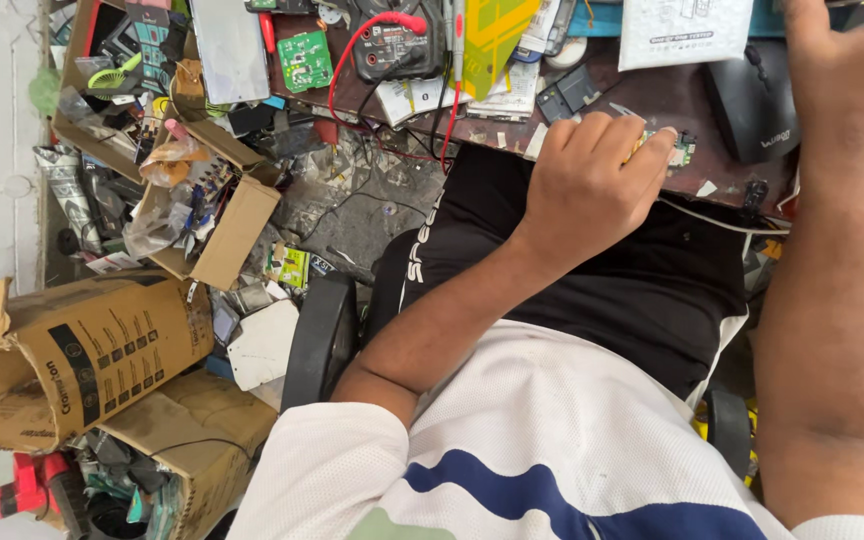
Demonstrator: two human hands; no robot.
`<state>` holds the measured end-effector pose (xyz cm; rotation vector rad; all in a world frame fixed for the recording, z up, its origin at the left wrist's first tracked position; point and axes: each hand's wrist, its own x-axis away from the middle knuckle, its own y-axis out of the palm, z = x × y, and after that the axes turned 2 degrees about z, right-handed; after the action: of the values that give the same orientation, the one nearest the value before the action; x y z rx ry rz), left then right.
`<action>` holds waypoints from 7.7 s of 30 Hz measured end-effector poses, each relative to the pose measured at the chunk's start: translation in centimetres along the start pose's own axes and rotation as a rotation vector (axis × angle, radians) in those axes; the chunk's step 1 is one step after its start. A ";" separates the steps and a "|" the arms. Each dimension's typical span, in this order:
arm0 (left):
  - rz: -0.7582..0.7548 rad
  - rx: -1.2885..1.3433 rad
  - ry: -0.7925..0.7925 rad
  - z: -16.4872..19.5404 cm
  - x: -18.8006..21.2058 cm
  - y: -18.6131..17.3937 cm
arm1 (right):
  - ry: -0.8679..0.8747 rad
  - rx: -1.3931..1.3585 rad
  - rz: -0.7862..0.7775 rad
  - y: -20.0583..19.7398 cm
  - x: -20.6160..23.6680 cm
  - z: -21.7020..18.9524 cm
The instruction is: The person solders a component onto a disassembled mobile phone mainboard using a soldering iron, then cleans the board with a tissue. They probe the board with multimeter test leads, place the board back into the phone housing, attach the battery cover, and press the keypad to test the phone.
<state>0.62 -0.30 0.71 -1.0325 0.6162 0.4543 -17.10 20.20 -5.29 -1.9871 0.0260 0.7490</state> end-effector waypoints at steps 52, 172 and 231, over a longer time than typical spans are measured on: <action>0.103 0.526 -0.182 -6.0 -6.1 -8.6 | -0.222 -0.449 0.123 -2.4 2.5 -20.3; -1.327 0.108 -0.011 3.5 13.1 -0.7 | -0.082 -0.293 0.085 -7.6 13.4 -7.5; 0.226 -0.598 -0.305 -7.4 -0.2 -4.2 | -0.269 -0.113 0.084 -4.0 14.1 -8.8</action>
<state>1.17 -8.75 0.79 -1.4262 0.3238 1.0151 -0.05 19.23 -6.45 -1.9850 -0.0955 1.0881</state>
